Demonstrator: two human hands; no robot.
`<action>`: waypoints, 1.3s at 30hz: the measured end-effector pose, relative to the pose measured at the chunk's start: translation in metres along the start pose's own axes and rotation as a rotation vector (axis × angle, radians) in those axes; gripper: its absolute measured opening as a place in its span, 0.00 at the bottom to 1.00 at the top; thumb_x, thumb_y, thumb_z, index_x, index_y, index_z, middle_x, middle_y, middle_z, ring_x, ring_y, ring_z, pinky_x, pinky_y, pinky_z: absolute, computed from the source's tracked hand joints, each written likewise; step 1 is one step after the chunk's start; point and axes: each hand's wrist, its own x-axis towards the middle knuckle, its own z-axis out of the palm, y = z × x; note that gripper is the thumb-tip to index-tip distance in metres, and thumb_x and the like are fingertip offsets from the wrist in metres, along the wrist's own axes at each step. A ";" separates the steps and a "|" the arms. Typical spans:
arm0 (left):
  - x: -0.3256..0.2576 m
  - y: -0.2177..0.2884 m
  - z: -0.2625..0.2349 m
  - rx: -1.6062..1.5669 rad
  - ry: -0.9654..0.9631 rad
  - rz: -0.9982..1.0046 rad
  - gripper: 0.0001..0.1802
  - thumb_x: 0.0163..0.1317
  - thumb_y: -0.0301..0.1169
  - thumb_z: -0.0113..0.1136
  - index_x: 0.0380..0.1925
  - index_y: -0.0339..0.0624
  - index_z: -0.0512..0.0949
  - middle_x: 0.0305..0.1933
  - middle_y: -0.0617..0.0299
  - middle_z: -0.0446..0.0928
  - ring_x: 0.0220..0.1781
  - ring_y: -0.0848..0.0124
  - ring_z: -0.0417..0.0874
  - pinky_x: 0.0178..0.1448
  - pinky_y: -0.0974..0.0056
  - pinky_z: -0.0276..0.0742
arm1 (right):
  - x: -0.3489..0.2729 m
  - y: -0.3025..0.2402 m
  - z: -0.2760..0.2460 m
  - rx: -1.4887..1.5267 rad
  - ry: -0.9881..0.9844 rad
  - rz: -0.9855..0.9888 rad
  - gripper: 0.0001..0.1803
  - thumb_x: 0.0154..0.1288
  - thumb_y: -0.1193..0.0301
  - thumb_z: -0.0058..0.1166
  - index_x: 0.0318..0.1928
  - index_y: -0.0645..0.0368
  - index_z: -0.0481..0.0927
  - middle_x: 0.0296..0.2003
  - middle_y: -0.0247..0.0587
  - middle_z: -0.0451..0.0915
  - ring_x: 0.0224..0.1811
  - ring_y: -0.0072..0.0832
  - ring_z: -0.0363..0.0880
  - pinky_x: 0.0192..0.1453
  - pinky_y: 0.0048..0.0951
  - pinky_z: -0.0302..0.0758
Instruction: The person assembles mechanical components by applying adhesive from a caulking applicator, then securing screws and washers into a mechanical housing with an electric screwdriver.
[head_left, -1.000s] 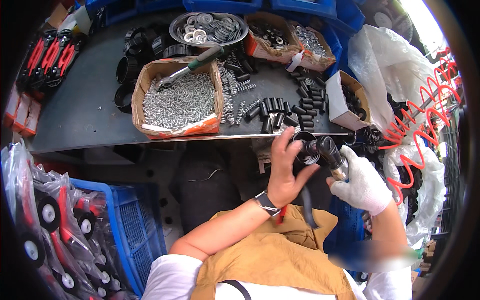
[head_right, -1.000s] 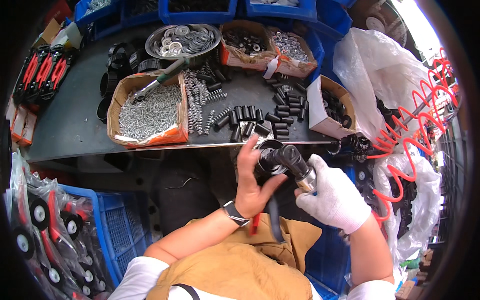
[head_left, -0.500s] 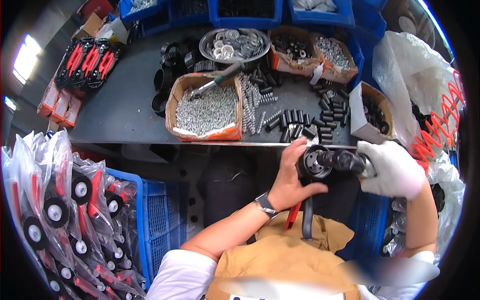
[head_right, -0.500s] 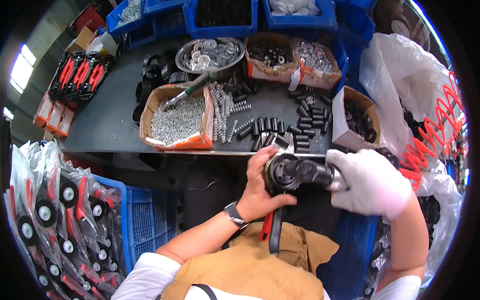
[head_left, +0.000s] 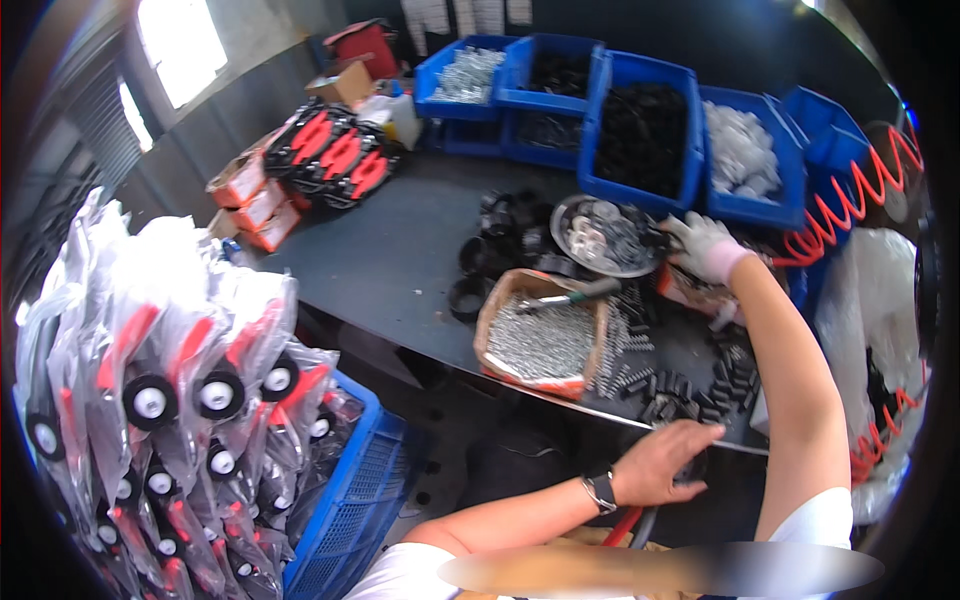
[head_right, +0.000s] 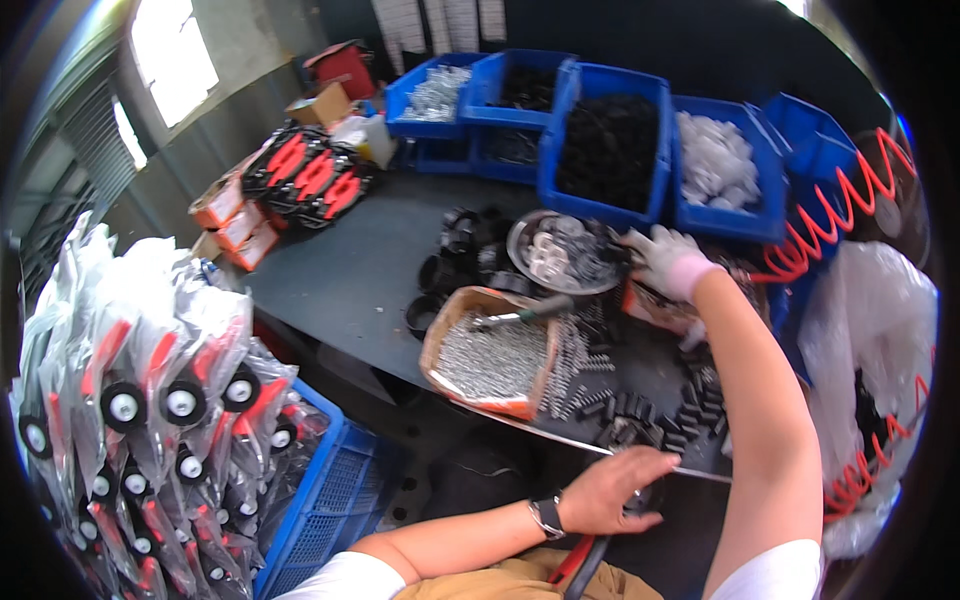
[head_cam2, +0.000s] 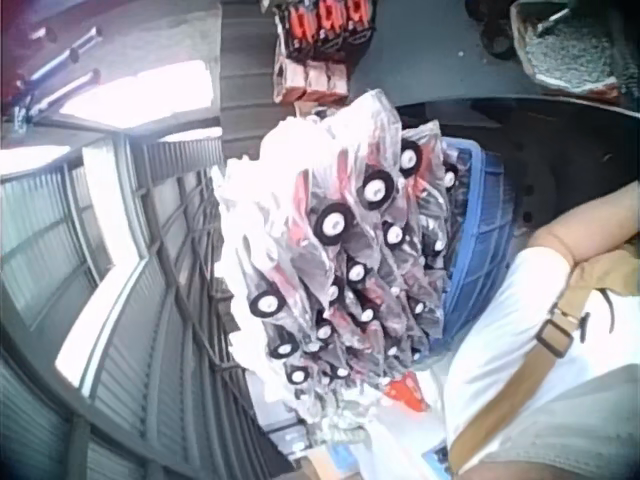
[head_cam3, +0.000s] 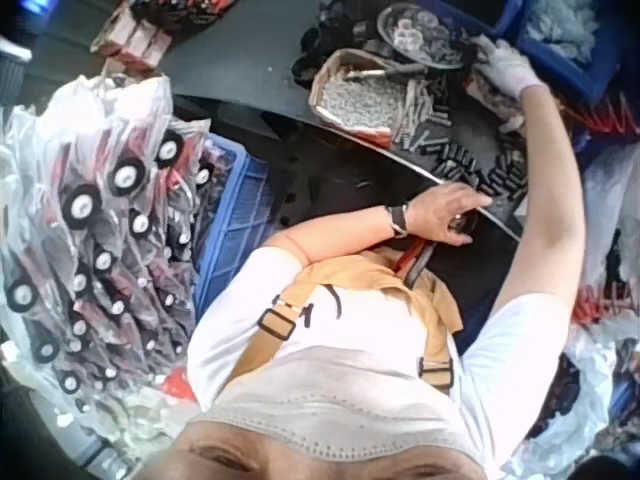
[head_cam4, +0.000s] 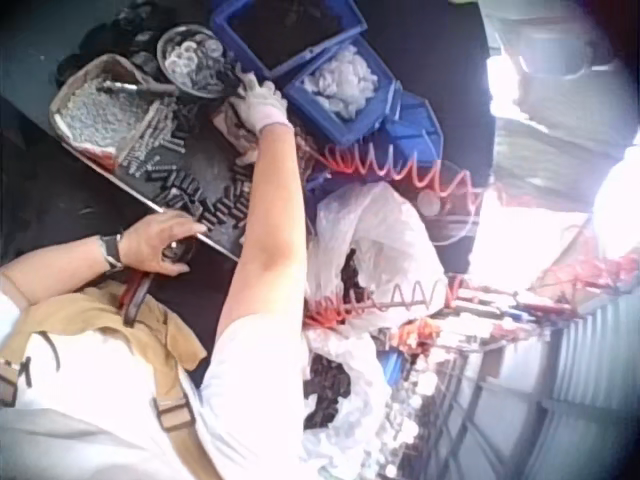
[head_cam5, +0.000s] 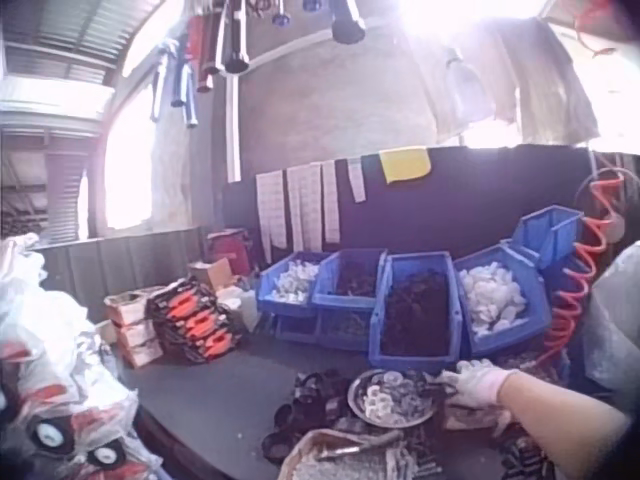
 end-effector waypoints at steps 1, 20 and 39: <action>0.000 -0.004 0.001 -0.007 0.014 0.058 0.47 0.47 0.33 0.73 0.68 0.42 0.59 0.58 0.50 0.73 0.56 0.49 0.75 0.59 0.52 0.74 | 0.001 0.011 0.009 0.004 -0.009 -0.005 0.30 0.62 0.56 0.58 0.64 0.38 0.68 0.51 0.53 0.72 0.59 0.51 0.71 0.63 0.49 0.68; -0.001 0.000 -0.007 0.064 0.015 -0.123 0.29 0.42 0.28 0.75 0.48 0.41 0.76 0.45 0.53 0.79 0.48 0.56 0.81 0.55 0.59 0.76 | -0.230 -0.164 0.283 0.753 -0.212 0.433 0.24 0.62 0.57 0.49 0.57 0.51 0.77 0.56 0.55 0.77 0.58 0.49 0.76 0.61 0.42 0.73; -0.005 0.001 0.011 0.085 0.029 0.006 0.29 0.44 0.25 0.75 0.42 0.45 0.65 0.51 0.52 0.79 0.53 0.55 0.81 0.58 0.55 0.76 | -0.126 0.093 0.027 -0.004 0.092 0.649 0.13 0.59 0.71 0.53 0.41 0.62 0.85 0.43 0.52 0.84 0.46 0.42 0.85 0.53 0.42 0.80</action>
